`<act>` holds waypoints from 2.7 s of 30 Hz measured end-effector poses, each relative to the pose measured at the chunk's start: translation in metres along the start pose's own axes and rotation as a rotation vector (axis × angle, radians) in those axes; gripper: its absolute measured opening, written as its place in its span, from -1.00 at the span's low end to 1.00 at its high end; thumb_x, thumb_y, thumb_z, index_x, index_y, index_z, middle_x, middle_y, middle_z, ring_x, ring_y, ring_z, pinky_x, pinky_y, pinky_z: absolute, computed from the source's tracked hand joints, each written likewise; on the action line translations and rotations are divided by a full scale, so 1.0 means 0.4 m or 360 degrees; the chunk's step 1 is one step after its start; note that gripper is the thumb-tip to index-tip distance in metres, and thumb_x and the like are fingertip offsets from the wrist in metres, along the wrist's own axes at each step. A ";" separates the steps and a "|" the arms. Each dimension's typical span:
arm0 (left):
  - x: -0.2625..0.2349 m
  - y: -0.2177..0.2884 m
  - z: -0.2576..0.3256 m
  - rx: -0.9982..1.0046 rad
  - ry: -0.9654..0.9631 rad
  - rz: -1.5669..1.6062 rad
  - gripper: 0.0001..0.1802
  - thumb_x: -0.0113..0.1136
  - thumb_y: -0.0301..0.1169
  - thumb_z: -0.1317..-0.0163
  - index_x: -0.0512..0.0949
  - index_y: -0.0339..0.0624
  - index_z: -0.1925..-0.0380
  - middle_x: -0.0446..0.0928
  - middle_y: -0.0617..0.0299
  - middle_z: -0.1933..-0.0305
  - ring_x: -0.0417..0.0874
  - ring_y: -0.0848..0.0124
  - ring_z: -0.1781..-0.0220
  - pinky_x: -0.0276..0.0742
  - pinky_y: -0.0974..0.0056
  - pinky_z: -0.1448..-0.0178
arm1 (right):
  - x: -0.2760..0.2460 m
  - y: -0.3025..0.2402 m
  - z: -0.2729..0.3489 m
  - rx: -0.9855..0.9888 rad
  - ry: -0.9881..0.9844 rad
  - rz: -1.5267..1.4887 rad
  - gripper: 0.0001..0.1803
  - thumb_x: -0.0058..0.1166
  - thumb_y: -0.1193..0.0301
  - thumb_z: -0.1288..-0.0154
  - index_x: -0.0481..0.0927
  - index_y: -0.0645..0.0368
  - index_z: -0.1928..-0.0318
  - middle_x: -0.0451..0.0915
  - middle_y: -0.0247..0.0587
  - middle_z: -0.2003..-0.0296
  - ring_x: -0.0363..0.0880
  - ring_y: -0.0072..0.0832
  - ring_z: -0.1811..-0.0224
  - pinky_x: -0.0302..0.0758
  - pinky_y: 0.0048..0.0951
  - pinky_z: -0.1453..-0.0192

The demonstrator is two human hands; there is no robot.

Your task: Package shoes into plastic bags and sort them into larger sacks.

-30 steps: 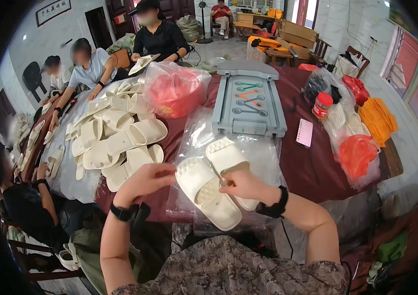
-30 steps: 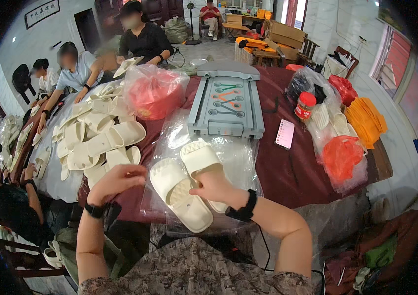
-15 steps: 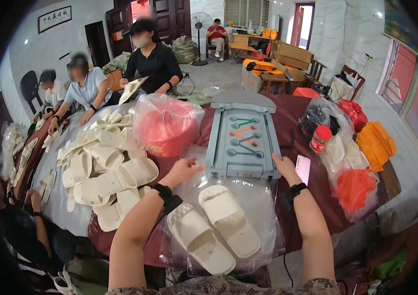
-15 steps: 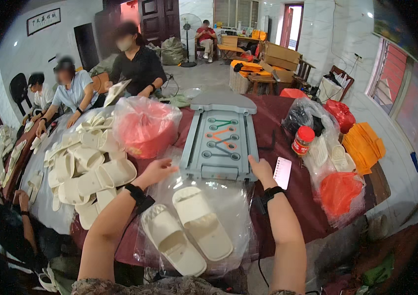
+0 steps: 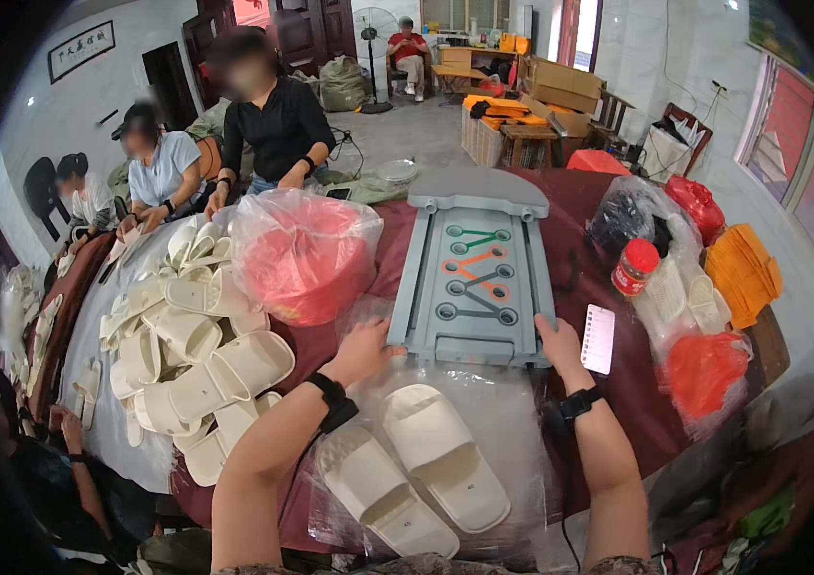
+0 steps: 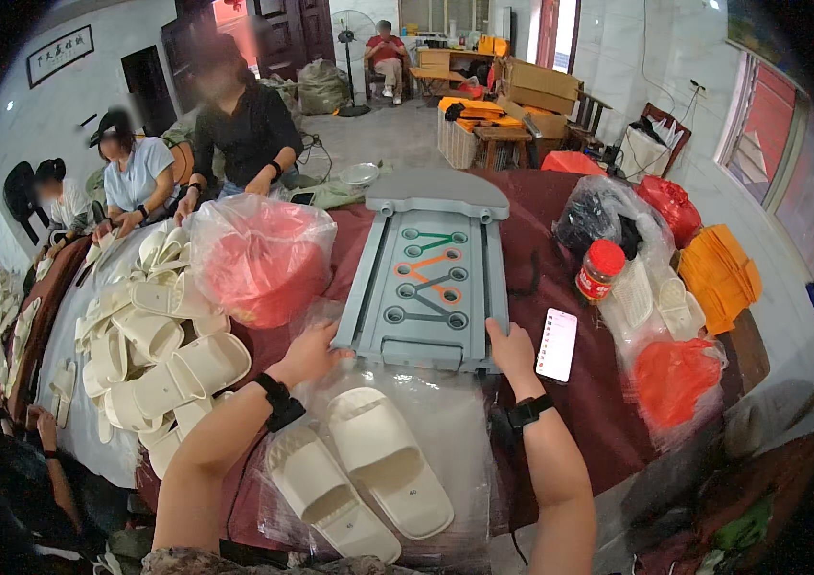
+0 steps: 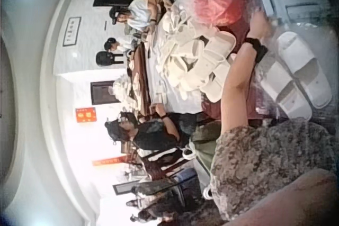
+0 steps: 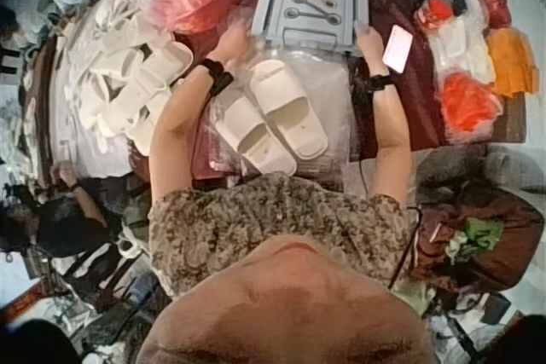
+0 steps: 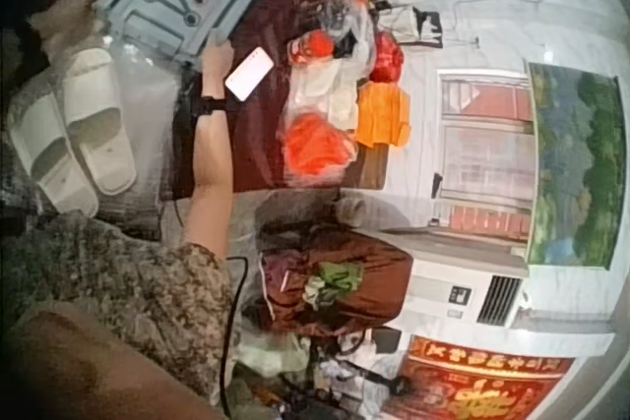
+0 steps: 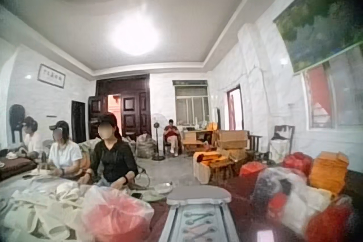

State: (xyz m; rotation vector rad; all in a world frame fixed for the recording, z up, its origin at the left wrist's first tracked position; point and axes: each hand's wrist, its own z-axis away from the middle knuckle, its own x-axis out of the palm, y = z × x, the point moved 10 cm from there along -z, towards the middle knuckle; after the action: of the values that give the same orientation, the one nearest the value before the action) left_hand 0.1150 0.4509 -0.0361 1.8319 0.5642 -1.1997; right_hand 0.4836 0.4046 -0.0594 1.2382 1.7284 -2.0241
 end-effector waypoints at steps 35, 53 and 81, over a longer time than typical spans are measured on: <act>-0.015 -0.219 0.184 -0.1233 -0.0053 0.0682 -0.01 0.46 0.10 0.20 0.40 -0.60 -0.02 0.49 -0.34 -0.01 0.57 -0.04 -0.06 0.47 0.12 -0.12 | 0.076 -0.018 -0.009 0.0414 -0.0832 -0.0779 -0.26 0.05 -0.10 -0.09 0.52 0.32 -0.05 0.59 -0.09 0.08 0.57 -0.30 0.07 0.49 -0.24 0.02; 0.013 -0.136 0.146 -0.1149 -0.0576 0.0609 -0.21 0.43 0.09 0.14 0.57 -0.49 0.17 0.61 -0.14 0.16 0.64 0.13 0.05 0.50 0.19 -0.03 | 0.033 -0.054 -0.017 0.0569 -0.0964 -0.1435 -0.39 0.16 -0.04 -0.11 0.42 -0.06 -0.12 0.54 -0.31 0.05 0.51 -0.38 0.07 0.49 -0.17 0.20; 0.064 -0.052 0.083 -0.0825 -0.0242 0.1101 -0.65 0.29 -0.30 -0.10 0.63 -0.40 0.23 0.65 0.08 0.32 0.62 0.39 0.29 0.50 0.27 0.16 | 0.027 -0.116 0.009 0.0366 -0.1004 -0.1733 -0.47 0.12 -0.03 -0.16 0.50 0.02 -0.03 0.61 -0.29 0.20 0.58 -0.36 0.27 0.48 -0.28 0.41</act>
State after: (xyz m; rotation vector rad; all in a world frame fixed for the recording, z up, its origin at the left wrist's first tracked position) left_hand 0.0940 0.4322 -0.0735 1.3056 0.1051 -0.6330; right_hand 0.4459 0.4188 -0.0336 -0.5235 2.0000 -2.7240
